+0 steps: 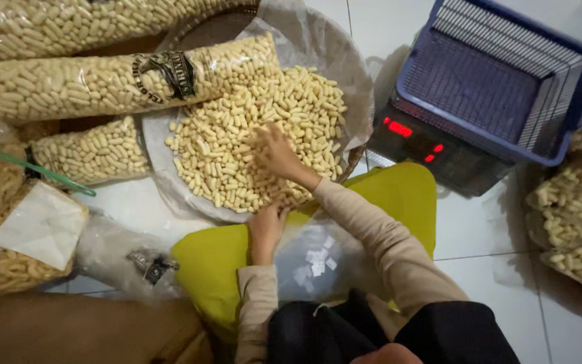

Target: The person scoops small cylindrical snacks from a large woven basket into clear plastic bags. They place each filled bag onto a digital scale to check the weight, then move the bag into a blue basket. The person repeats this process throughout the clip.

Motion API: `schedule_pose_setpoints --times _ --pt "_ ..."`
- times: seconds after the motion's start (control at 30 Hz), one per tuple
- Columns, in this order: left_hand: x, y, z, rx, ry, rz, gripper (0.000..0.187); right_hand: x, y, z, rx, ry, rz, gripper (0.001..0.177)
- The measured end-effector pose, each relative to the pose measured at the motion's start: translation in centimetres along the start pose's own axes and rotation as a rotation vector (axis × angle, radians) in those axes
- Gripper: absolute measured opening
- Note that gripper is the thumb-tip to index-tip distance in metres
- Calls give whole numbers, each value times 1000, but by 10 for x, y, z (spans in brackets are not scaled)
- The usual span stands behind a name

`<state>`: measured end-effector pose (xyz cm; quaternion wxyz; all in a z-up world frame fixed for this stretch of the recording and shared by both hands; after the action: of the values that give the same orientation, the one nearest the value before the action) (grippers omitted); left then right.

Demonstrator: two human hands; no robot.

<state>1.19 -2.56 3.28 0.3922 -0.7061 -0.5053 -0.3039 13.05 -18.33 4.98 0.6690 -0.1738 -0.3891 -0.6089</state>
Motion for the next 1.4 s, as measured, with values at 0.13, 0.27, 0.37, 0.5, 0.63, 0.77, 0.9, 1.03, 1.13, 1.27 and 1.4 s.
schedule_pose_setpoints --times 0.13,0.27,0.37,0.5,0.63,0.77,0.9,1.03,1.13,1.27,1.4 --pt "13 -4 -8 -59 -149 -40 25 4 2 -34 188 33 -57 55" --pt "23 -5 -14 -118 -114 -28 25 49 -29 -146 -140 -140 34 38" --pt "18 6 -19 -44 3 88 34 46 -68 -199 -334 -180 442 36" --pt "-9 30 -21 48 -115 227 53 -11 -76 -169 163 -334 744 39" --pt "-30 62 -18 -46 -413 39 63 -6 -62 -102 -642 771 156 56" --pt "-24 72 -8 14 -1215 45 75 41 -33 -45 -545 1365 -22 86" --pt "13 57 -3 -75 -1133 -90 65 74 -24 -44 -435 1192 -128 76" --pt "55 4 -9 -189 -434 -324 35 87 -64 -90 -340 868 -221 65" --pt "72 -58 -15 -27 -191 -126 32 84 -115 -122 -555 802 -280 48" --pt "81 -117 -37 -31 58 -186 54 93 -147 -140 -539 842 -322 43" --pt "80 -138 -39 68 101 -100 56 86 -142 -135 -301 725 -431 54"
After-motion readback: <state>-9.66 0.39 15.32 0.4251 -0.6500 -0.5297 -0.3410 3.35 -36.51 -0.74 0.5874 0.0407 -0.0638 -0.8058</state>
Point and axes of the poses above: each hand's wrist, its own y-axis towards the middle knuckle, its own x-axis out of the back of the hand, z = x × y, the point moved 1 cm from there along y, towards the middle knuckle, and after that the axes turned 13 degrees about x, right-handed, at the moved point
